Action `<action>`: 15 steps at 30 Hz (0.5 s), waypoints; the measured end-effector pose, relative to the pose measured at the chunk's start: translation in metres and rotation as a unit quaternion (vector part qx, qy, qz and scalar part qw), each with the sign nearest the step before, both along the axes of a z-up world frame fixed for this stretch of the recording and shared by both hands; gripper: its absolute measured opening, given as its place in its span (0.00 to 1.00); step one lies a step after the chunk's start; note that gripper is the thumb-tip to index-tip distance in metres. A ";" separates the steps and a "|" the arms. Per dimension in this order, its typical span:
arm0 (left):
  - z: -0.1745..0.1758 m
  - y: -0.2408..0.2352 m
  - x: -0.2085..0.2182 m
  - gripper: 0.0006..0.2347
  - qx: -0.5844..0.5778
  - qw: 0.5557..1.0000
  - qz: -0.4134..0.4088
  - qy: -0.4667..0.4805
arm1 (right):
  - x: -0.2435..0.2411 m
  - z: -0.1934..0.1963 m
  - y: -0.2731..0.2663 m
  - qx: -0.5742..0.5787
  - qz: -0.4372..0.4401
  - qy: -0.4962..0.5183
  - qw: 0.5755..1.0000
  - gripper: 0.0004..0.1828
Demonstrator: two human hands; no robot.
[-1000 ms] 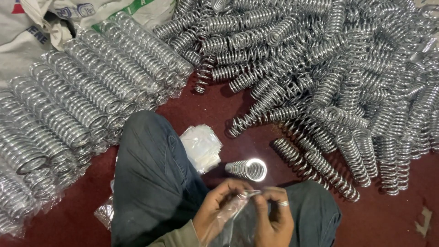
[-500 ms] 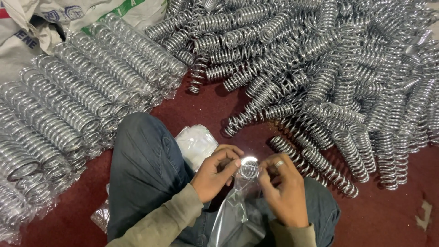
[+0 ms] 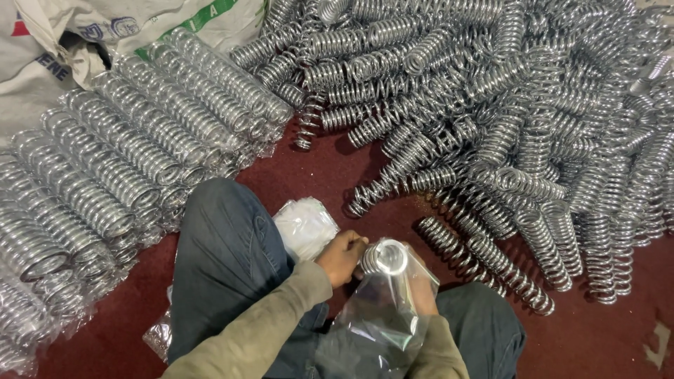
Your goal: The person places metal springs into plastic bags one by one and then sets the bags aside.
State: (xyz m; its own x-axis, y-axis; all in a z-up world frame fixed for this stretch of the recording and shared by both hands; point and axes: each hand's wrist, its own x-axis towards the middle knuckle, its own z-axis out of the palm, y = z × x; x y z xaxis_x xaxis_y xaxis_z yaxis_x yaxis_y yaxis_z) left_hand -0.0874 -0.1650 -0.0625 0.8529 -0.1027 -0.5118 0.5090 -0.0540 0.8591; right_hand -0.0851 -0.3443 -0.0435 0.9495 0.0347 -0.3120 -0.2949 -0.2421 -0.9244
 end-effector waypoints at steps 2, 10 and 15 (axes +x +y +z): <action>0.011 -0.003 -0.007 0.12 -0.002 1.000 0.006 0.018 | -0.009 -0.017 -0.008 0.019 0.007 -0.030 0.999 0.13; 0.026 -0.006 -0.020 0.16 0.096 0.995 0.023 0.008 | -0.030 0.020 0.005 -0.156 0.033 -0.136 0.978 0.22; 0.012 -0.007 -0.021 0.23 0.096 0.994 0.037 -0.031 | -0.066 0.121 0.042 -0.086 0.052 -0.369 0.924 0.23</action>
